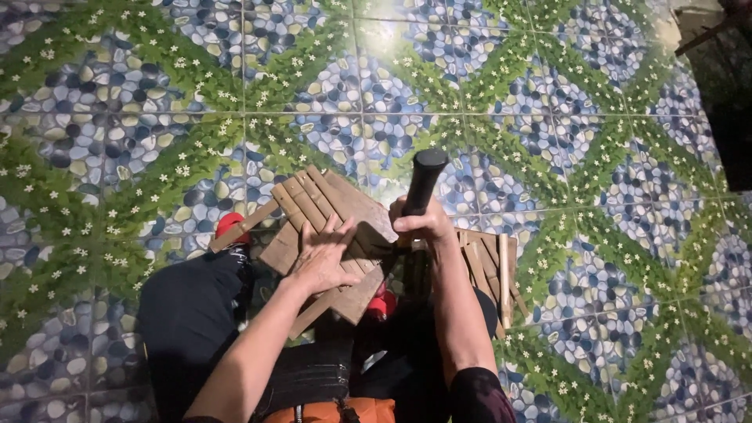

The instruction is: Assembling a bamboo stool by hammering slats onto a frame while sitting on the floor

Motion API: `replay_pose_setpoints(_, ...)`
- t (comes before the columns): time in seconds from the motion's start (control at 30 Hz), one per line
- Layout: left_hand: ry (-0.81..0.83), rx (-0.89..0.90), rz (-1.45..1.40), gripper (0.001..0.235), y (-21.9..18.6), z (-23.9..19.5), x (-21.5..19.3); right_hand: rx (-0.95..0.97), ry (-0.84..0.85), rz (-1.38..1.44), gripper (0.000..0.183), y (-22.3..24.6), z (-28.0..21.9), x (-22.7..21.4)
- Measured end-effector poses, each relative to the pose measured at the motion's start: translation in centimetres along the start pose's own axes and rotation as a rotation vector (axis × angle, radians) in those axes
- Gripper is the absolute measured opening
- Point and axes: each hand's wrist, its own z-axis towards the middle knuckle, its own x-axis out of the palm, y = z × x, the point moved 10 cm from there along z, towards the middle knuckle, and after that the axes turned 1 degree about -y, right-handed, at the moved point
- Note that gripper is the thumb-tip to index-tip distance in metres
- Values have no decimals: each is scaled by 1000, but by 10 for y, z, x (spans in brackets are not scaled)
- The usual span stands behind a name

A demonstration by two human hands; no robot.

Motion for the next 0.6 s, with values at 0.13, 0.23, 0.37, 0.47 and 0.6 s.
replay_pose_setpoints(0.13, 47, 56, 40, 113, 8, 6, 7, 114, -39, -43, 20, 47, 23, 50)
replay_pose_setpoints(0.23, 45, 102, 86, 116, 5, 1, 0, 187, -4, -96, 23, 30, 32, 62)
replay_pose_setpoints(0.37, -25, 151, 207, 111, 1, 0, -10, 211, 130, -242, 26, -14, 28, 75)
replay_pose_setpoints(0.47, 96, 97, 174, 108, 29, 20, 17, 249, 202, -460, 30, -10, 27, 112)
replay_pose_setpoints(0.6, -221, 227, 540, 81, 50, 48, 59, 262, 319, -592, 14, -47, 13, 135)
